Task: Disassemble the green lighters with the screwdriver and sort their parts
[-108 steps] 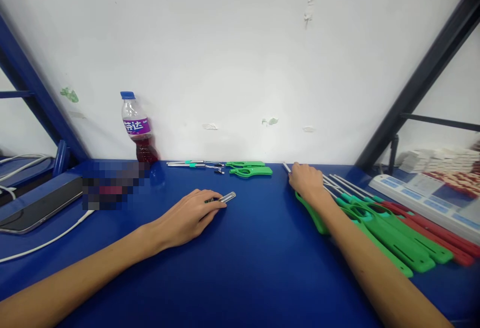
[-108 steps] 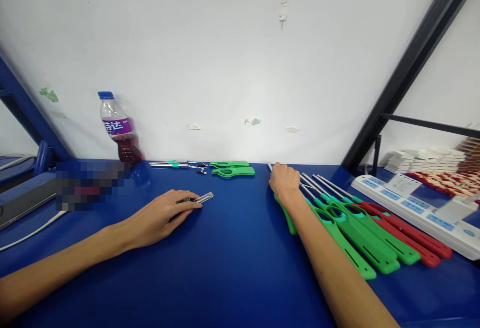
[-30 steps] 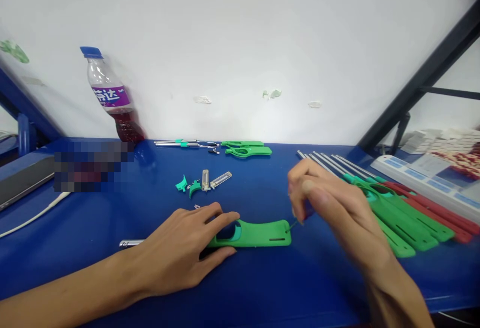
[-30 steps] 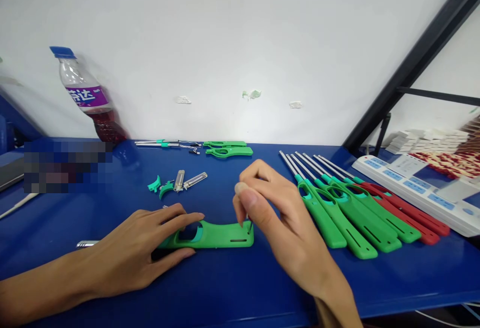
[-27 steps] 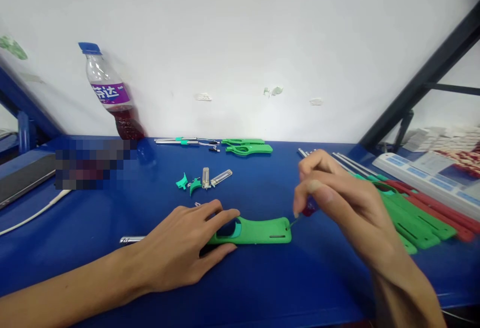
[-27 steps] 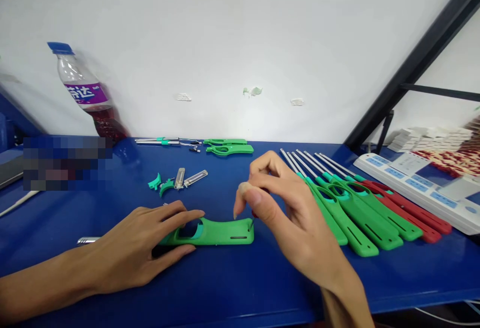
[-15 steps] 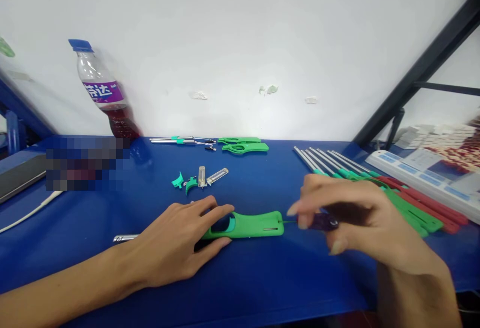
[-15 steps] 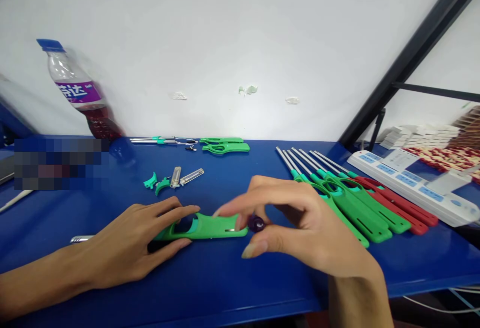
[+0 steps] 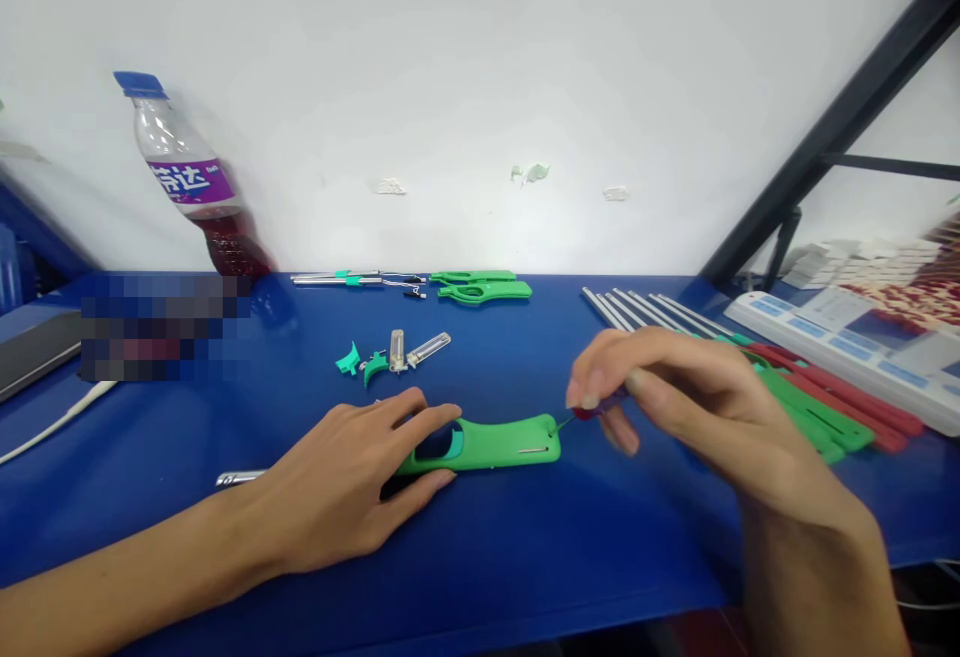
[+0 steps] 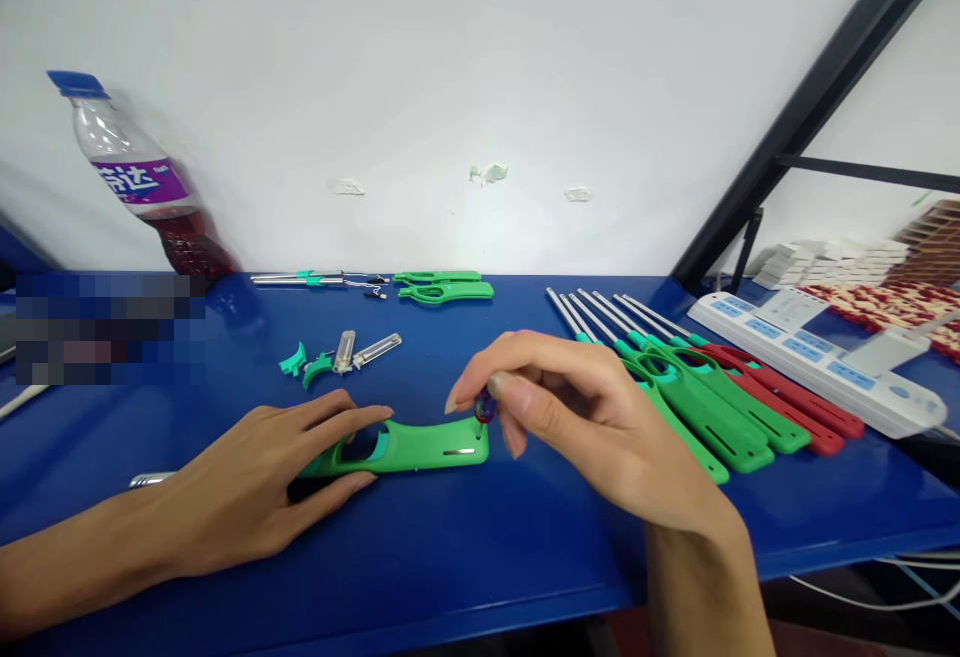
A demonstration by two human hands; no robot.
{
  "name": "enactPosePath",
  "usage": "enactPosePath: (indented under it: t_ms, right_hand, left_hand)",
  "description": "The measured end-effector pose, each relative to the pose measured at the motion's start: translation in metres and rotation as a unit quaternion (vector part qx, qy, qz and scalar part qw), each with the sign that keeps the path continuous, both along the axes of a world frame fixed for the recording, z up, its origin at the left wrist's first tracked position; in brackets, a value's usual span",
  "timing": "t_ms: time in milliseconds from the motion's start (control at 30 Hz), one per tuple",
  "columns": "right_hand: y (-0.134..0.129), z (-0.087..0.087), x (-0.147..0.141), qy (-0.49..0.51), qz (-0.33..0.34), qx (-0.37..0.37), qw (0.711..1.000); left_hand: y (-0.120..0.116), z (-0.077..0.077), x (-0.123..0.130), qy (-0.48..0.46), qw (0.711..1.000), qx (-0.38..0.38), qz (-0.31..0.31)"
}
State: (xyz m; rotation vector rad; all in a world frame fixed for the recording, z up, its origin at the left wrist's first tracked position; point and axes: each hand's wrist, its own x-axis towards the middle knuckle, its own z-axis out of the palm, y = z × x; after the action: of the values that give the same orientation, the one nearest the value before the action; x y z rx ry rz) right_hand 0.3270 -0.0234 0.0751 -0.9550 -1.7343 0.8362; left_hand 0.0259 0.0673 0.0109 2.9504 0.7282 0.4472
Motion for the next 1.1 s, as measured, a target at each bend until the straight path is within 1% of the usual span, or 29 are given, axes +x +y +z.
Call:
enactPosePath:
  t_ms: [133, 233, 300, 467, 567, 700, 967, 1100]
  right_hand:
    - [0.0020, 0.0023, -0.0028, -0.006, 0.016, 0.026, 1.000]
    - [0.0030, 0.0053, -0.0031, -0.015, 0.009, 0.054, 0.998]
    - [0.0023, 0.0059, -0.0013, -0.019, -0.004, 0.048, 0.999]
    - [-0.0005, 0.0018, 0.0034, -0.005, -0.005, 0.013, 1.000]
    - [-0.0006, 0.0003, 0.0025, -0.001, -0.012, 0.019, 1.000]
    - [0.0015, -0.0001, 0.0013, 0.017, 0.003, 0.014, 1.000]
    - [0.0033, -0.0002, 0.0031, 0.007, -0.052, 0.031, 0.998]
    - [0.0043, 0.0008, 0.0007, 0.008, -0.046, 0.037, 0.998]
  left_hand:
    - [0.0001, 0.0009, 0.0008, -0.002, 1.000, 0.003, 0.001]
    - [0.0008, 0.0010, 0.0008, 0.003, 1.000, 0.006, 0.004]
    - [0.0012, 0.0009, 0.0004, 0.006, 1.000, 0.006, 0.004]
    - [0.0021, 0.0007, 0.0004, 0.009, 1.000, 0.009, 0.008]
    - [0.0024, 0.0008, 0.0010, 0.008, 1.000, 0.007, 0.004]
    - [0.0020, 0.0013, 0.0012, 0.014, 1.000, 0.007, 0.008]
    - [0.0019, 0.0007, 0.0008, 0.017, 1.000, 0.007, 0.006]
    - [0.0024, 0.0000, 0.0010, 0.024, 1.000, 0.006, 0.009]
